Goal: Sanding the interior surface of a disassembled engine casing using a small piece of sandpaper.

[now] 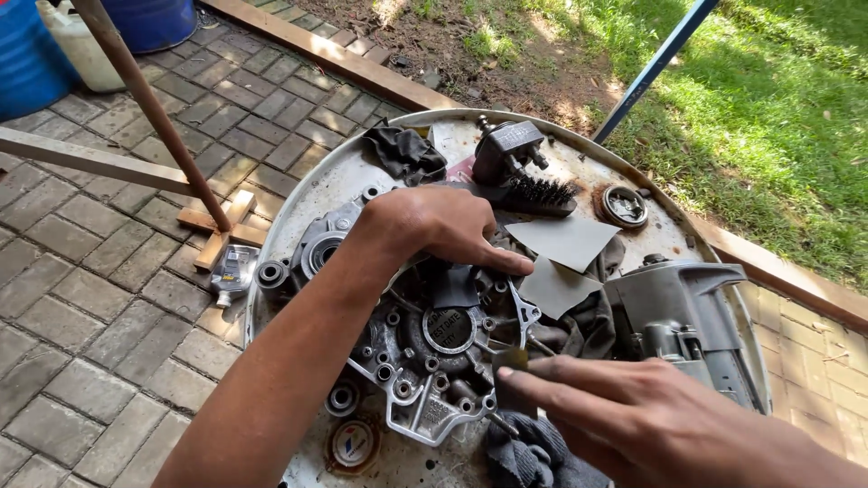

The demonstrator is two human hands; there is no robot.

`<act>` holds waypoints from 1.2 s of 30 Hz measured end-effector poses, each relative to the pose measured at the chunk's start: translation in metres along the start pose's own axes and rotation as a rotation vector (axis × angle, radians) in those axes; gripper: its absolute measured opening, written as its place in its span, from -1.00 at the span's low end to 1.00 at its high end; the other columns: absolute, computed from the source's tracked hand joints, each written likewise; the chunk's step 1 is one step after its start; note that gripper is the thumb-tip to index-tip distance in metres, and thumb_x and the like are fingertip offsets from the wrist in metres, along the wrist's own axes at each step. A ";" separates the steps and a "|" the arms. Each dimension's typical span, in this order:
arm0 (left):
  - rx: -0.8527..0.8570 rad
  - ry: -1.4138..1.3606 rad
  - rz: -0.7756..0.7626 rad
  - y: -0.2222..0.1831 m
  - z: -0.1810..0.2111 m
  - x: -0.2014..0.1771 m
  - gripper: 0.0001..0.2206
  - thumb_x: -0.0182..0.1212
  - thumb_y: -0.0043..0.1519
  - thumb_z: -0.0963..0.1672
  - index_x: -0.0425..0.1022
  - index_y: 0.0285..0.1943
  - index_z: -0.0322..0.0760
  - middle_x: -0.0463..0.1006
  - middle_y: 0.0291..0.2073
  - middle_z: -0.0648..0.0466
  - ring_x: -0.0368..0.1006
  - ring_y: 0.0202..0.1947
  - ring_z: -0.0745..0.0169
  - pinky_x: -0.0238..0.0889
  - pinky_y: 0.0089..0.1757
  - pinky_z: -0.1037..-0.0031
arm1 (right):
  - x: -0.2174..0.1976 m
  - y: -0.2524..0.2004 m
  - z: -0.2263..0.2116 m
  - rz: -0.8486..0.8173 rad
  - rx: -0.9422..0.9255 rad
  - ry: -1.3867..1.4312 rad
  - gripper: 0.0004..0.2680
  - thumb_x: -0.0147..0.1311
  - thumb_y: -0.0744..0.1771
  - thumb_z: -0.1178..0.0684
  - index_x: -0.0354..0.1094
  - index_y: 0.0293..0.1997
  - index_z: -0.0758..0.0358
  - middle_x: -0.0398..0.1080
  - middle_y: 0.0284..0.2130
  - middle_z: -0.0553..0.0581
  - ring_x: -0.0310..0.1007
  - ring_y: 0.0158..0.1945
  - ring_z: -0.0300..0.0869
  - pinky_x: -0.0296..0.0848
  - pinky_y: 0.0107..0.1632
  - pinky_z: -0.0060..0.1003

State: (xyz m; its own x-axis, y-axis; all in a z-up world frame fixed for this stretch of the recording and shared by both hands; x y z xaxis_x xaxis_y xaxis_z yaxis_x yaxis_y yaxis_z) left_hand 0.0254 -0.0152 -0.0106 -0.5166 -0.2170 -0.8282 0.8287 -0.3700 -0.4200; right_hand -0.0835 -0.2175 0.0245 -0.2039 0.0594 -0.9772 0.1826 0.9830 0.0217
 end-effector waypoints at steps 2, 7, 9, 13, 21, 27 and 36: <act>0.010 0.015 0.005 -0.006 0.003 -0.004 -0.38 -0.18 0.10 0.36 0.30 -0.43 -0.11 0.40 -0.46 0.15 0.29 -0.43 0.25 0.17 -0.25 0.34 | -0.001 0.008 -0.002 0.059 -0.098 -0.014 -0.72 -0.08 0.40 0.07 0.23 0.29 0.18 0.43 -0.15 0.18 0.50 -0.40 -0.03 0.40 -0.58 -0.14; -0.034 -0.023 0.047 -0.018 -0.003 -0.010 -0.14 -0.05 0.09 0.31 0.28 0.45 -0.21 0.42 0.35 0.04 0.41 0.26 -0.01 0.33 0.11 0.14 | -0.012 0.027 -0.005 0.226 -0.300 -0.340 -0.88 -0.19 0.45 0.11 0.28 0.02 0.22 0.22 -0.28 0.13 0.20 -0.40 -0.10 0.30 -0.45 -0.25; -0.004 -0.040 0.054 -0.024 -0.003 -0.012 -0.30 0.01 0.15 0.25 0.47 0.32 -0.15 0.53 0.25 0.10 0.47 0.19 0.09 0.35 0.08 0.25 | -0.012 0.031 -0.001 0.223 -0.429 -0.274 -0.86 0.01 0.42 0.10 0.43 -0.03 0.34 0.39 0.03 0.34 0.45 0.02 0.14 0.56 -0.07 -0.13; 0.035 0.009 0.066 -0.011 -0.010 -0.010 -0.28 -0.02 0.13 0.27 0.49 0.27 -0.19 0.55 0.22 0.09 0.49 0.15 0.10 0.32 0.05 0.25 | -0.008 0.032 -0.015 0.163 -0.620 -0.232 -0.81 -0.18 0.46 0.19 0.43 0.00 0.43 0.46 -0.14 0.33 0.51 -0.14 0.01 0.53 0.13 -0.07; 0.045 -0.008 0.065 -0.007 -0.015 -0.007 -0.39 -0.03 0.10 0.29 0.56 -0.17 -0.17 0.64 -0.17 0.10 0.51 -0.18 0.14 0.26 -0.18 0.27 | -0.014 0.035 0.003 0.082 -0.766 -0.024 -0.71 -0.32 0.49 0.15 0.41 -0.15 0.52 0.43 -0.04 0.48 0.53 -0.02 0.25 0.58 0.17 0.09; -0.003 -0.026 0.041 -0.012 -0.013 -0.009 -0.39 -0.05 0.10 0.30 0.52 -0.20 -0.19 0.58 -0.24 0.12 0.46 -0.25 0.18 0.22 -0.23 0.29 | -0.006 0.035 0.018 0.068 -0.663 0.022 -0.80 -0.12 0.46 0.13 0.37 0.00 0.55 0.46 0.03 0.37 0.55 0.01 0.12 0.60 0.12 0.00; -0.038 -0.071 0.059 -0.011 -0.016 -0.005 -0.43 0.02 0.14 0.32 0.21 -0.46 -0.09 0.25 -0.52 0.21 0.12 -0.51 0.30 -0.08 -0.39 0.34 | -0.009 0.041 0.014 0.149 -0.756 0.045 -0.75 -0.27 0.44 0.22 0.44 -0.08 0.58 0.46 -0.05 0.45 0.59 -0.04 0.24 0.65 -0.08 -0.07</act>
State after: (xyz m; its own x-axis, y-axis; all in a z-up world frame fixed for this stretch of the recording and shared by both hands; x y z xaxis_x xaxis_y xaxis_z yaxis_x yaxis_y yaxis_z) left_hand 0.0226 0.0048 -0.0075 -0.4794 -0.3015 -0.8242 0.8651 -0.3202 -0.3861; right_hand -0.0609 -0.1799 0.0310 -0.2702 0.1918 -0.9435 -0.4919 0.8149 0.3065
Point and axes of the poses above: each hand's wrist, its own y-axis towards the middle knuckle, its own x-axis out of the palm, z = x × y, the point moved 4 cm from there along y, towards the middle knuckle
